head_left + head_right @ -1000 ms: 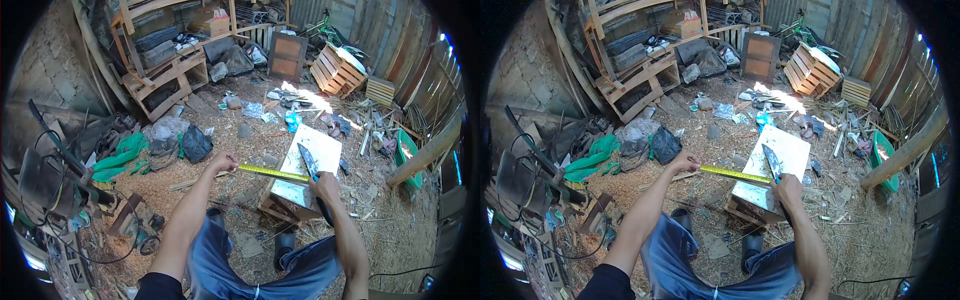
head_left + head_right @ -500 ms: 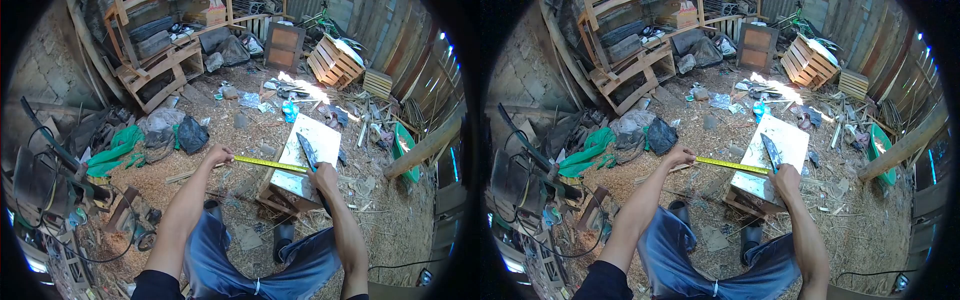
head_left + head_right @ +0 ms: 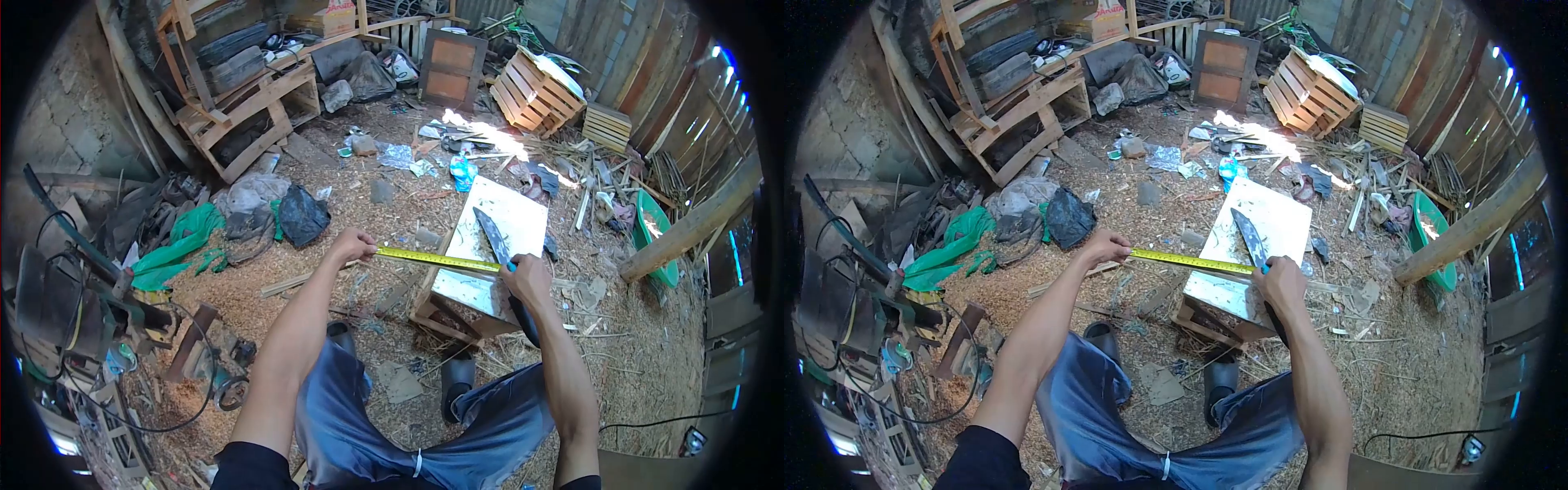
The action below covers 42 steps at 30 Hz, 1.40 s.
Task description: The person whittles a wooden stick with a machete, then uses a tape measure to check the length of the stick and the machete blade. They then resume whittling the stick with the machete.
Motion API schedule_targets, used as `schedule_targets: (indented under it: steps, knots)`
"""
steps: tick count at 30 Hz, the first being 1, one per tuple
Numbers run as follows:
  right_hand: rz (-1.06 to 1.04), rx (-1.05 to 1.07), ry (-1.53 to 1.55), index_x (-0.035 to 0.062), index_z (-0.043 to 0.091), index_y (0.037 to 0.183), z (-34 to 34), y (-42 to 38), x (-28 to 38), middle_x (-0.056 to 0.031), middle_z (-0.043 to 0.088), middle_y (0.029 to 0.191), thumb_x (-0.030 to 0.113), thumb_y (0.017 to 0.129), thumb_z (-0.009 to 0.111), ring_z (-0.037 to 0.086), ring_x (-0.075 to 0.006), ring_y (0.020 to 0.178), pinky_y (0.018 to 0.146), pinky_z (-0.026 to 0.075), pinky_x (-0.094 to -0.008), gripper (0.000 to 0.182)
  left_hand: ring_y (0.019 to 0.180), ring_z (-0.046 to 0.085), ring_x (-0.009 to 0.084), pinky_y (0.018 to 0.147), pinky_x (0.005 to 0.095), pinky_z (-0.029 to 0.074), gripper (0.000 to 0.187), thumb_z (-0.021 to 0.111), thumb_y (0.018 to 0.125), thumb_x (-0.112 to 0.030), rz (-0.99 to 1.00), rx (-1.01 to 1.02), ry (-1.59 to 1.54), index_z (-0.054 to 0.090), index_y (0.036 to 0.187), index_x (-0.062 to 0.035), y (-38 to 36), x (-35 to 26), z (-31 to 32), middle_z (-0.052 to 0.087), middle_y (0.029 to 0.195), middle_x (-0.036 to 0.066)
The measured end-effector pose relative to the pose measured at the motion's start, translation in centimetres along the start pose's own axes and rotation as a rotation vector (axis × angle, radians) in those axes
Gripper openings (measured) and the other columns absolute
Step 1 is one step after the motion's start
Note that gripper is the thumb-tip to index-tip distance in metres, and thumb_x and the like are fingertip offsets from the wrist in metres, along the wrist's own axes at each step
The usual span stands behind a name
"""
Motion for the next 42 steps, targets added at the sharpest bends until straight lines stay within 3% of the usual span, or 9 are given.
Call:
schedule_targets:
  steps: [9, 13, 17, 23, 30, 34, 38, 42]
  knots:
    - [0.063, 0.066, -0.028, -0.0003, 0.067, 0.085, 0.5, 0.3, -0.5, -0.0214, 0.064, 0.082, 0.028, 0.072, 0.063, 0.064, -0.0349, 0.078, 0.070, 0.050, -0.0444, 0.032, 0.070, 0.065, 0.0196, 0.064, 0.0297, 0.059, 0.027, 0.063, 0.083, -0.004, -0.148, 0.094, -0.102, 0.055, 0.108, 0.0055, -0.6, 0.3, 0.5, 0.063, 0.088, 0.014]
    - [0.050, 0.075, -0.011, 0.0002, 0.068, 0.084, 1.4, 0.5, -1.1, -0.0210, 0.064, 0.086, 0.028, 0.071, 0.064, 0.063, -0.0358, 0.079, 0.072, 0.050, -0.0456, 0.031, 0.083, 0.067, 0.0244, 0.067, 0.0279, 0.060, 0.024, 0.057, 0.087, -0.002, -0.258, 0.133, -0.242, 0.052, 0.109, 0.0058, -1.8, -0.2, 1.1, 0.061, 0.092, 0.016]
    - [0.045, 0.058, -0.013, 0.0014, 0.069, 0.082, 1.5, 0.4, -1.0, -0.0207, 0.064, 0.084, 0.028, 0.071, 0.063, 0.063, -0.0360, 0.079, 0.072, 0.050, -0.0457, 0.029, 0.085, 0.066, 0.0239, 0.072, 0.0251, 0.059, 0.019, 0.054, 0.088, 0.000, -0.198, 0.126, -0.335, 0.053, 0.104, 0.0090, -1.1, 0.1, 0.9, 0.060, 0.099, 0.017]
    - [0.043, 0.045, -0.006, 0.0020, 0.069, 0.081, 1.4, 0.2, -1.0, -0.0203, 0.065, 0.079, 0.029, 0.071, 0.063, 0.064, -0.0357, 0.076, 0.070, 0.050, -0.0458, 0.029, 0.078, 0.066, 0.0227, 0.068, 0.0262, 0.060, 0.023, 0.055, 0.088, 0.000, -0.196, 0.094, -0.301, 0.055, 0.109, 0.0078, -0.8, 0.3, 0.7, 0.063, 0.093, 0.016]
    - [0.130, 0.132, 0.104, 0.0038, 0.069, 0.090, 0.8, 0.2, -0.9, -0.0206, 0.066, 0.085, 0.032, 0.073, 0.061, 0.064, -0.0358, 0.081, 0.074, 0.050, -0.0436, 0.034, 0.075, 0.065, 0.0194, 0.069, 0.0273, 0.059, 0.024, 0.057, 0.089, -0.005, -0.039, -0.048, -0.308, 0.055, 0.110, 0.0067, -0.5, -3.0, -1.5, 0.062, 0.092, 0.012]
    - [0.151, 0.126, 0.150, 0.0063, 0.069, 0.097, 0.0, 0.4, -1.0, -0.0207, 0.066, 0.088, 0.034, 0.073, 0.061, 0.064, -0.0356, 0.087, 0.079, 0.049, -0.0435, 0.037, 0.068, 0.064, 0.0175, 0.060, 0.0262, 0.055, 0.019, 0.059, 0.087, -0.004, 0.154, -0.097, -0.291, 0.061, 0.105, 0.0022, -0.9, -4.4, -3.0, 0.063, 0.086, 0.009]
    - [0.211, 0.089, 0.106, 0.0080, 0.068, 0.099, -1.6, 0.4, -5.5, -0.0200, 0.066, 0.092, 0.037, 0.073, 0.061, 0.063, -0.0350, 0.088, 0.080, 0.049, -0.0419, 0.040, 0.067, 0.061, 0.0119, 0.058, 0.0240, 0.051, 0.017, 0.059, 0.087, -0.006, 0.296, -0.230, -0.258, 0.064, 0.102, -0.0006, -0.8, -2.8, -6.7, 0.064, 0.084, 0.006]
    - [0.207, 0.036, 0.166, 0.0063, 0.068, 0.098, -2.0, -0.3, -12.8, -0.0190, 0.067, 0.090, 0.039, 0.070, 0.064, 0.065, -0.0321, 0.086, 0.077, 0.050, -0.0407, 0.043, 0.064, 0.055, 0.0095, 0.055, 0.0229, 0.046, 0.014, 0.058, 0.087, -0.006, 0.272, -0.236, -0.274, 0.063, 0.100, -0.0010, -2.6, -2.1, -8.2, 0.062, 0.082, 0.003]
Point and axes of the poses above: each hand's wrist, its own y-axis towards the middle knuckle, its own z-axis out of the palm, x = y × z, the point moved 7 cm from there along y, towards the middle knuckle
